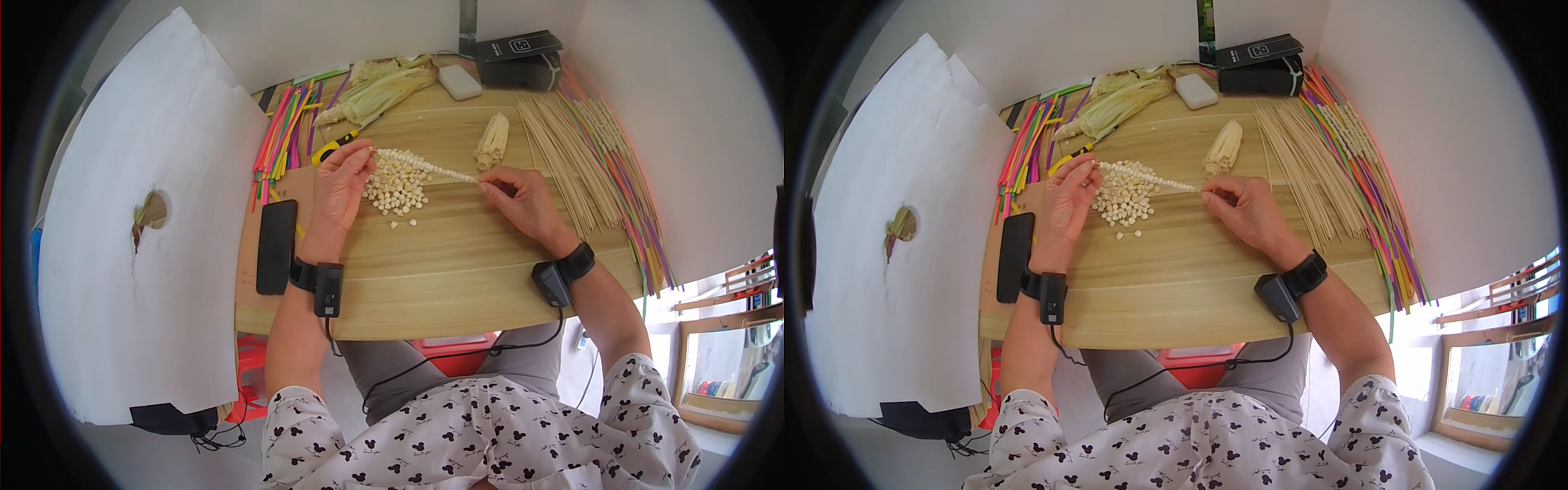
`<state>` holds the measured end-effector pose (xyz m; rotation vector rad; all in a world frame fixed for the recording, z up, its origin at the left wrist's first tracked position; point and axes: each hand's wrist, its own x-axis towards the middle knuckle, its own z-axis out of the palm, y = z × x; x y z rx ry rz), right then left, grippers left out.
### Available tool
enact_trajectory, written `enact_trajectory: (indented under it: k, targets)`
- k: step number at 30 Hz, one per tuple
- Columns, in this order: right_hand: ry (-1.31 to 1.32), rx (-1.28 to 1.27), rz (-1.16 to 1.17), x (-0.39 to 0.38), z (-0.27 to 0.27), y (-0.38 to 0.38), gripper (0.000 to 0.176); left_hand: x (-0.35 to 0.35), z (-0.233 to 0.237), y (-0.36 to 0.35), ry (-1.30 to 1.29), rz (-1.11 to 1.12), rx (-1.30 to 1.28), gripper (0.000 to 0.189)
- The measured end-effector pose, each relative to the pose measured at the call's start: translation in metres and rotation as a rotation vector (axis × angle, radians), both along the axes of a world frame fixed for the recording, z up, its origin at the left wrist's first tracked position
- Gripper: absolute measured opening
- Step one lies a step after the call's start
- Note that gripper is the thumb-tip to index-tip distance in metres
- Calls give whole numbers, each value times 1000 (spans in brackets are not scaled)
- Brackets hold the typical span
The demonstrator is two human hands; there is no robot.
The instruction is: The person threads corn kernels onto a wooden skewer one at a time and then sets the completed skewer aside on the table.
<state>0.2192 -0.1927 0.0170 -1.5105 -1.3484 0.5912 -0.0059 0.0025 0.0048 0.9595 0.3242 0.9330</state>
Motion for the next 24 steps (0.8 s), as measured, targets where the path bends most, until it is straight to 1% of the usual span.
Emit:
enact_trajectory:
  k: [11,17,24]
  targets:
    - [8,-2,-5,0,0,0,11,-2,2,1,102,24,73,20]
    - [-9,5,-15,3,-6,1,11,-2,1,1,102,10,91,21]
    - [-7,25,-10,2,-4,1,11,-1,0,1,93,0,41,21]
